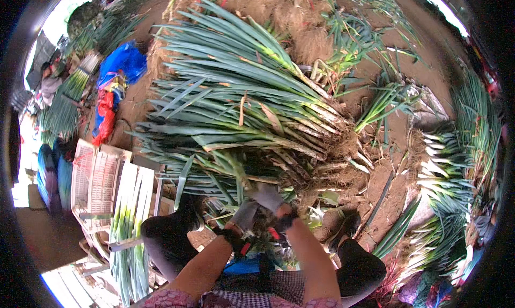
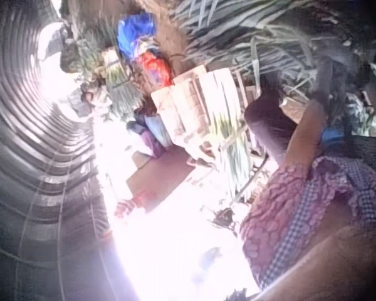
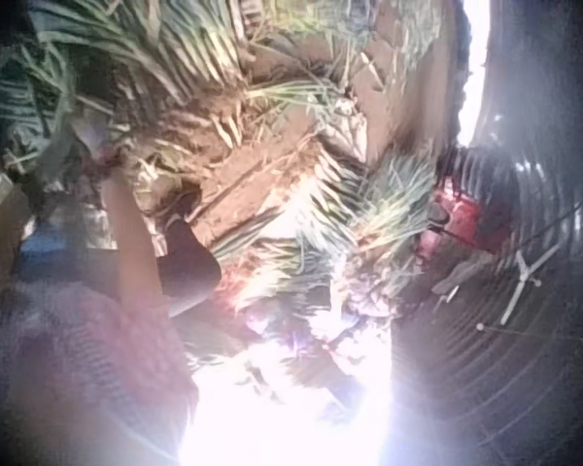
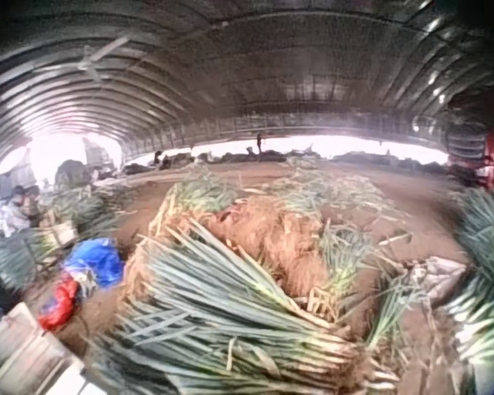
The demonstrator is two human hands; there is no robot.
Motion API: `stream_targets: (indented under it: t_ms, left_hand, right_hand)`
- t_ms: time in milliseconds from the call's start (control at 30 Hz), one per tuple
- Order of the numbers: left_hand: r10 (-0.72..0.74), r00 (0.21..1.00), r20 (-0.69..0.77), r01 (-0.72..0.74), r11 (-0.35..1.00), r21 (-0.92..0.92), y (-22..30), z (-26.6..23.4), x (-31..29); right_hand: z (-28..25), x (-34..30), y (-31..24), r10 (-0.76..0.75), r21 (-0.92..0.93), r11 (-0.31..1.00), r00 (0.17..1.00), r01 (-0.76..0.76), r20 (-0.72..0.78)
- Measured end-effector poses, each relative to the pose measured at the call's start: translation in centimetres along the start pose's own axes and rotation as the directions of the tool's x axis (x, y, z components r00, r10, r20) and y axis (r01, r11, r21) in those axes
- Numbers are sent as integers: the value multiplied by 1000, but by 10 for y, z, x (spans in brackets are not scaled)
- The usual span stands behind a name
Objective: The person picks up a green onion from a pile, peels away the outer layers by hand, and places the cleaned stalk onto a metal rack, repeating the process for a second onion.
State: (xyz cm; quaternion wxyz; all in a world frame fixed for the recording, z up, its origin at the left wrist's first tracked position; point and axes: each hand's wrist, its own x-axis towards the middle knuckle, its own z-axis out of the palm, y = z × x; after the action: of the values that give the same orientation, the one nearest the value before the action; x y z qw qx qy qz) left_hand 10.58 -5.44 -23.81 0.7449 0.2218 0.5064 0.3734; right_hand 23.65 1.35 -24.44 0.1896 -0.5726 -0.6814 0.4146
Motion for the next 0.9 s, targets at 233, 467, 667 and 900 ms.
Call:
stream_targets:
  t_ms: [233,467,667,900]
  left_hand:
    - [-248,894,372,-64,753,655,72,-62,-5]
    - [152,829,538,-140,988,-63,172,-28,-5]
    - [539,672,507,-687,709,157,288,25,-117]
    - [764,496,412,-394,621,-678,280,-5,-142]
  right_hand:
    - [-63,3,-78,72,-465,877,989,-123,-126]
    - [-211,-110,-272,-342,-744,661,922,99,-182]
    - [-251,-187,-369,-428,-718,694,834,56,-349]
    - [-153,-152,-297,-399,-507,847,824,162,-403]
